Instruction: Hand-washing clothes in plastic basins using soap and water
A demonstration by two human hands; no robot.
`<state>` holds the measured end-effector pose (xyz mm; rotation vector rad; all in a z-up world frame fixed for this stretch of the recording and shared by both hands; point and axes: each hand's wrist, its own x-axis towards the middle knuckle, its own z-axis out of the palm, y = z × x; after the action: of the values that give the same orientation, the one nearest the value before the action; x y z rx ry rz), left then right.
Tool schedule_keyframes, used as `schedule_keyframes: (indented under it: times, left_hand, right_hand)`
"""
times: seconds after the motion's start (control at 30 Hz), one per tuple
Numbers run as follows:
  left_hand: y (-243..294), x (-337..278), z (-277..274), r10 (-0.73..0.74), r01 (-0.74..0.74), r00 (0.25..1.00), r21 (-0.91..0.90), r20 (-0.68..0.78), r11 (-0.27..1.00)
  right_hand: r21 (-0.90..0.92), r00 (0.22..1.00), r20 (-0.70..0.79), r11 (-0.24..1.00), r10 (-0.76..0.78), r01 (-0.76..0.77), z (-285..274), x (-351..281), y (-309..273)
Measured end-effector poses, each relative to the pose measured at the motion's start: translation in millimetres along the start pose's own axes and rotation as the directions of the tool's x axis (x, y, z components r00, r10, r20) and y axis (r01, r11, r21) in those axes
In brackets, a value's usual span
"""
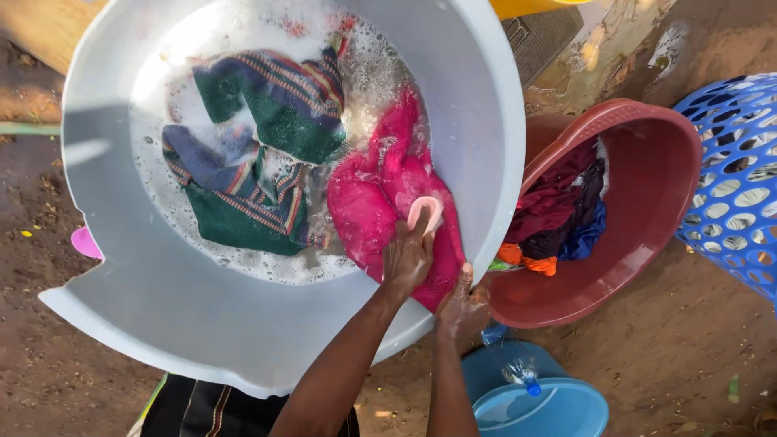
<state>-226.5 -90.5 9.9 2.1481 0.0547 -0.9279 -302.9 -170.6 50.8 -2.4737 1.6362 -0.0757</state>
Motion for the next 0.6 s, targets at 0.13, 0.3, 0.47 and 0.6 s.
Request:
schedule_keyframes:
  times: [0.13,0.3,0.47,0.6]
  left_hand:
    - [27.2,-64.4,-22.8,0.059,-0.059,0.998,-0.109,0.000,0.992]
    - [15.3,4.3,10.1,0.012,-0.006,0.997,-0.070,0.076,0.998]
    - [-4.4,54.3,-6.3,0.051,-0.044,0.983,0.044,-0.175,0.998]
    - [29.4,-89.3,-31.3,0.053,-0.019,0.985,-0.200,0.166,0.980]
  right_hand:
    - [0.419,0.980,0.161,0.891,0.120,-0.177,5.6,20.5,-13.5]
    - [0.299,0.984,0.174,0.951,0.031,-0.083,14.7,11.8,15.3]
    - [0.426,0.973,0.200,0.884,0.114,-0.191,11.6,15.4,1.5]
    - [0.536,0.906,0.317,0.736,0.278,-0.414,20.7,17.2,16.9]
